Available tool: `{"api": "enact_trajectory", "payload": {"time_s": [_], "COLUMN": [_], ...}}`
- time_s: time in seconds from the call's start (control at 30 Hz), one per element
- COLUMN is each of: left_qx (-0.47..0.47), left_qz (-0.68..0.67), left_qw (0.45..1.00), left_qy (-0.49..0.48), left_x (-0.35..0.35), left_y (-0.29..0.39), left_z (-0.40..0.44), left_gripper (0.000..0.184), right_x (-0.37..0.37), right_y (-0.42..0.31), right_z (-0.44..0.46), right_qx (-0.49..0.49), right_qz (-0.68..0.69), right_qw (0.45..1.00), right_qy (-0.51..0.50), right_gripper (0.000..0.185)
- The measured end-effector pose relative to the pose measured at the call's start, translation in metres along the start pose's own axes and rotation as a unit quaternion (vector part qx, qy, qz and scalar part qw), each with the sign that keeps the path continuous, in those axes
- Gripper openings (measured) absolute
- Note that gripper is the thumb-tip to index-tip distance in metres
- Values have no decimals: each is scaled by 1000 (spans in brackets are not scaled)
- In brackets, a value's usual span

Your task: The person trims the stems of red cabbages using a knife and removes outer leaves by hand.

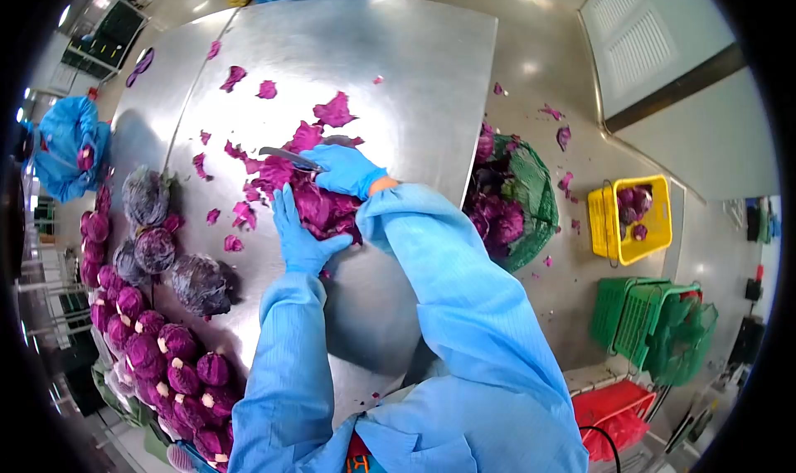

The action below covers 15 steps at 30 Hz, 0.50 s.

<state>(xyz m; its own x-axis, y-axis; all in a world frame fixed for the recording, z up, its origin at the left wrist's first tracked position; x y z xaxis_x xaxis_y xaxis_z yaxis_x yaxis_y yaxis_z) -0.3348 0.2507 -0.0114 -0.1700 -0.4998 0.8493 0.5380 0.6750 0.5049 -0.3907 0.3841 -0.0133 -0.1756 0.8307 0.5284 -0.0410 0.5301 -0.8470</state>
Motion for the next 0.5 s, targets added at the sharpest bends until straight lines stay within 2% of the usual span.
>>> {"api": "enact_trajectory", "payload": {"time_s": [0.03, 0.1, 0.2, 0.23, 0.27, 0.3, 0.33, 0.37, 0.4, 0.43, 0.47, 0.5], "left_qx": [-6, -12, -76, -115, -145, -160, -165, -169, -169, -170, -170, -174], "left_qz": [-11, -23, -54, -42, -55, -75, -79, -84, -103, -123, -146, -169], "left_qw": [1000, 999, 995, 992, 988, 983, 981, 979, 973, 966, 967, 965], "left_qy": [9, 35, 26, -6, -26, -41, -60, -77, -116, -153, -125, -99], "left_x": [-8, -21, -52, -63, -72, -81, -91, -99, -103, -104, -96, -88], "left_y": [13, 36, 90, 115, 142, 168, 190, 210, 228, 240, 242, 243], "left_z": [8, 16, 20, 22, 20, 18, 12, 5, -1, -9, -21, -32], "left_gripper": [144, 140, 125, 123, 121, 119, 117, 115, 111, 107, 101, 96], "right_x": [1, 21, 70, 82, 95, 114, 128, 138, 149, 161, 169, 180], "right_y": [7, 24, 46, 70, 93, 106, 119, 129, 121, 142, 162, 195], "right_z": [-5, -21, -79, -100, -125, -154, -181, -208, -221, -245, -264, -281], "right_qx": [-31, -16, -41, -93, -93, -118, -115, -183, -155, -209, -316, -316], "right_qz": [31, 118, 74, 70, 132, 63, 184, 244, 303, 241, 158, 50], "right_qw": [999, 993, 996, 992, 985, 989, 973, 948, 935, 942, 928, 938], "right_qy": [-16, 19, 38, 46, 57, 63, 73, 91, 100, 104, 118, 136], "right_gripper": [52, 52, 56, 57, 58, 61, 62, 61, 59, 58, 59, 55]}}
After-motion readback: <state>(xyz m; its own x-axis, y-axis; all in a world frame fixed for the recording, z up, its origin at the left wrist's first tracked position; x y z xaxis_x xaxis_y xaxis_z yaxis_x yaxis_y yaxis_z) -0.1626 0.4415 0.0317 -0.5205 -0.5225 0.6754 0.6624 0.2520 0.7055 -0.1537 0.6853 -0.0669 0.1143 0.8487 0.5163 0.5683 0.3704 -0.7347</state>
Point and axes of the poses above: each hand's wrist, its own z-axis towards the middle knuckle, its own x-axis out of the back of the hand, y = z × x, the point moved 10 cm from there along z, towards the middle knuckle, and after that the axes turned 15 degrees about -x, right-handed, at the moved point
